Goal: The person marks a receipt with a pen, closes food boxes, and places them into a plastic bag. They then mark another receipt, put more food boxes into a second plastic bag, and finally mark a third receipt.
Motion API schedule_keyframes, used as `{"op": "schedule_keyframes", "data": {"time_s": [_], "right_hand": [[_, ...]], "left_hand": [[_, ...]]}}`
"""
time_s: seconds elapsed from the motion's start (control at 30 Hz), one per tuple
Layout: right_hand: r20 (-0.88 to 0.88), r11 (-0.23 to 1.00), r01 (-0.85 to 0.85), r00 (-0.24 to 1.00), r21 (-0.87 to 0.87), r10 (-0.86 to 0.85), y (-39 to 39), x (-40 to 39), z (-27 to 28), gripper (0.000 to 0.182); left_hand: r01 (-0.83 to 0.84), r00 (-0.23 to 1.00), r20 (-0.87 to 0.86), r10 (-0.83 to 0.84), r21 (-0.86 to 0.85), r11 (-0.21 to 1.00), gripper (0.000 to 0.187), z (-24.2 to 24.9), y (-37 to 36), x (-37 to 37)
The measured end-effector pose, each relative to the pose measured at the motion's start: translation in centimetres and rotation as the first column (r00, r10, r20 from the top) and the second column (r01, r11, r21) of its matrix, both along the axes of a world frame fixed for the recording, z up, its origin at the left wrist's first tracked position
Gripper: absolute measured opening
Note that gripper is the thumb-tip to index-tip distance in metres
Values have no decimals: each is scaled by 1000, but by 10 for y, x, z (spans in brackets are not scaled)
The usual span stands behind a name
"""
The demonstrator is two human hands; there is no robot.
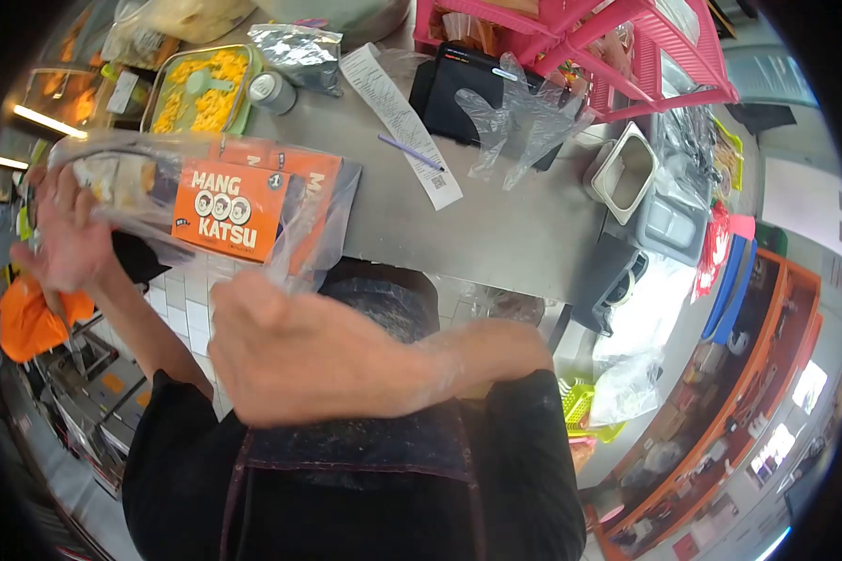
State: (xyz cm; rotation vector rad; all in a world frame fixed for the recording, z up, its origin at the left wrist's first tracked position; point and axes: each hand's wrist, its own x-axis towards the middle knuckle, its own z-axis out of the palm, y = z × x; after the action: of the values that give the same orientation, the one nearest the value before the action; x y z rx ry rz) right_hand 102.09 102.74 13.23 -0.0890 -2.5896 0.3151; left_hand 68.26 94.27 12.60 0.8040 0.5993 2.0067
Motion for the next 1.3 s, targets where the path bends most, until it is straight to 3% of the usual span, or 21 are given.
{"op": "schedule_keyframes", "data": {"time_s": [0.03, 0.13, 0.17, 0.2, 0.27, 0.3, 0.33, 0.4, 0.43, 0.47, 0.5, 0.53, 0.6, 0.63, 0.67, 0.73, 0.8, 0.83, 0.9, 1.13, 1.3], "right_hand": [[-103, 998, -63, 993, 2, 63, 2, -1, 2, 13], [-232, 991, -130, 964, 25, 132, 10, 2, -5, 18], [-294, 965, -151, 952, -216, 84, 11, 4, -17, 19], [-345, 882, -180, 938, -435, 21, 13, 7, -32, 20], [-254, 781, -11, 948, -624, -190, 37, 25, -82, 22], [-240, 651, 130, 862, -748, -447, 41, 32, -133, 23], [-52, 503, 320, 803, -803, -594, 55, 37, -161, 24], [145, 375, 530, 702, -760, -697, 80, 46, -217, 25], [151, 379, 520, 718, -765, -680, 88, 50, -235, 25], [181, 535, 654, 707, -535, -684, 96, 51, -249, 24], [200, 648, 718, 695, -255, -691, 103, 54, -263, 23], [208, 665, 697, 716, -268, -667, 108, 56, -275, 23], [331, 656, 688, 725, -310, -605, 112, 59, -291, 23], [329, 671, 670, 741, -318, -585, 112, 61, -291, 23], [321, 694, 640, 767, -329, -555, 111, 65, -288, 22], [312, 730, 593, 804, -341, -507, 110, 72, -282, 21], [325, 724, 569, 820, -390, -470, 110, 79, -277, 18], [324, 731, 559, 827, -391, -460, 109, 84, -271, 18], [292, 719, 535, 845, -444, -449, 109, 93, -258, 17], [371, 673, 564, 825, -479, -427, 107, 120, -257, 16], [435, 649, 586, 806, -486, -401, 105, 129, -269, 16]], "left_hand": [[-196, 978, -78, 191, -58, 979, 84, 0, -2, 2], [-4, 1000, 1, 3, 72, 997, 82, -25, -11, -18], [-148, 987, -76, 145, -48, 988, 68, -23, -15, -11], [-146, 987, -72, 143, -50, 988, 68, -23, -22, -9], [-401, 886, -339, 317, -215, 890, 52, -26, -46, -7], [-413, 865, -400, 303, -226, 882, 43, -23, -61, -12], [-431, 859, -398, 321, -228, 873, 43, -19, -64, -2], [-853, 440, -774, 455, -201, 481, 43, -5, -64, 27], [-954, 155, -903, 400, -32, 297, 31, 1, -55, 53], [-962, 140, -907, 398, -30, 270, 31, -2, -56, 73], [-937, -251, -905, 345, 316, 150, 29, -7, -60, 93], [-773, -601, -763, 236, 631, 71, 29, -10, -62, 116], [-636, -493, -795, 353, 606, 478, 19, -25, -48, 191], [-709, -115, -968, 225, 238, 664, 15, -28, -42, 232], [-591, -46, -948, 314, 279, 756, 20, -50, -13, 268], [-427, 166, -986, -18, -88, 900, 19, -76, -1, 310], [-308, 243, -931, -271, -339, 889, 19, -102, 12, 339], [-320, 245, -932, -267, -338, 885, 19, -114, 9, 347], [-302, 243, -844, -478, -534, 790, 17, -138, 5, 362], [-398, 278, -779, -562, -626, 671, 12, -185, -5, 361], [-493, 294, -782, -550, -617, 614, 21, -208, 6, 364]]}}
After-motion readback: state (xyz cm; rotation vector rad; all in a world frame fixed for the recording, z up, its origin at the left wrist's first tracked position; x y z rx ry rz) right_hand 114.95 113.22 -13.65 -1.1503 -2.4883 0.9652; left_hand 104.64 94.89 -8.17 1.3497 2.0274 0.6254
